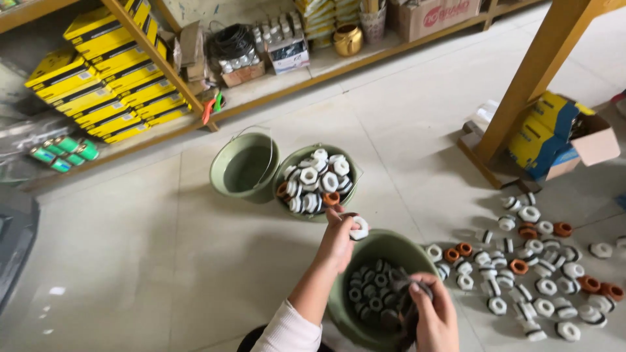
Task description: Assembling multi-part PVC fittings by hand, using a cloth for grip.
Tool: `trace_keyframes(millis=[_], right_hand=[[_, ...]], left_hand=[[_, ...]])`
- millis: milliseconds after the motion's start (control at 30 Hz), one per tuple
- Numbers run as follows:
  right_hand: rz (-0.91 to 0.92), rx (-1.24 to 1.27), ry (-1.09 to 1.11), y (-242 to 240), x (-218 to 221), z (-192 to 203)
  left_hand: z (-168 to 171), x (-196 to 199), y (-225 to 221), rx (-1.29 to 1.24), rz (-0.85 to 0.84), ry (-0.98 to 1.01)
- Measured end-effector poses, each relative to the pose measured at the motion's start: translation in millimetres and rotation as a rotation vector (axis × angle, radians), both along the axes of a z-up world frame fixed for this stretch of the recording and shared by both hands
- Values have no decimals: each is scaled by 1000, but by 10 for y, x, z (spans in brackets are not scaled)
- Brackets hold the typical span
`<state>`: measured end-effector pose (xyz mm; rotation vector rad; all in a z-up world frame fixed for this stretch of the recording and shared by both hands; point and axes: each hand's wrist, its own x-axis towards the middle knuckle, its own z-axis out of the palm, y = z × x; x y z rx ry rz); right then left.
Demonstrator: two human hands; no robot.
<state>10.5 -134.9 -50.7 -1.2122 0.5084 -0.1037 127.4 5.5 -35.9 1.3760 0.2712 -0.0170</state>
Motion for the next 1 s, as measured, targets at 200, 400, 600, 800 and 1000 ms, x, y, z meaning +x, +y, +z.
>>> trace_keyframes(millis=[200, 400, 600, 800, 1000], right_hand=[[33, -107, -58, -5, -146, 537], [96, -774, -591, 30, -190, 595], [241, -1031, -754, 18, -154, 406], [372, -854, -599, 24, -132, 372], [420, -132, -96, -84, -156, 330]], left_hand=[[336, -808, -80, -823, -25, 99], [214, -1072, -346, -381, -37, -73], [187, -1028, -254, 218, -7, -298], [182, -1053, -184, 336, -151, -273], [269, -1123, -239, 450, -160, -596]])
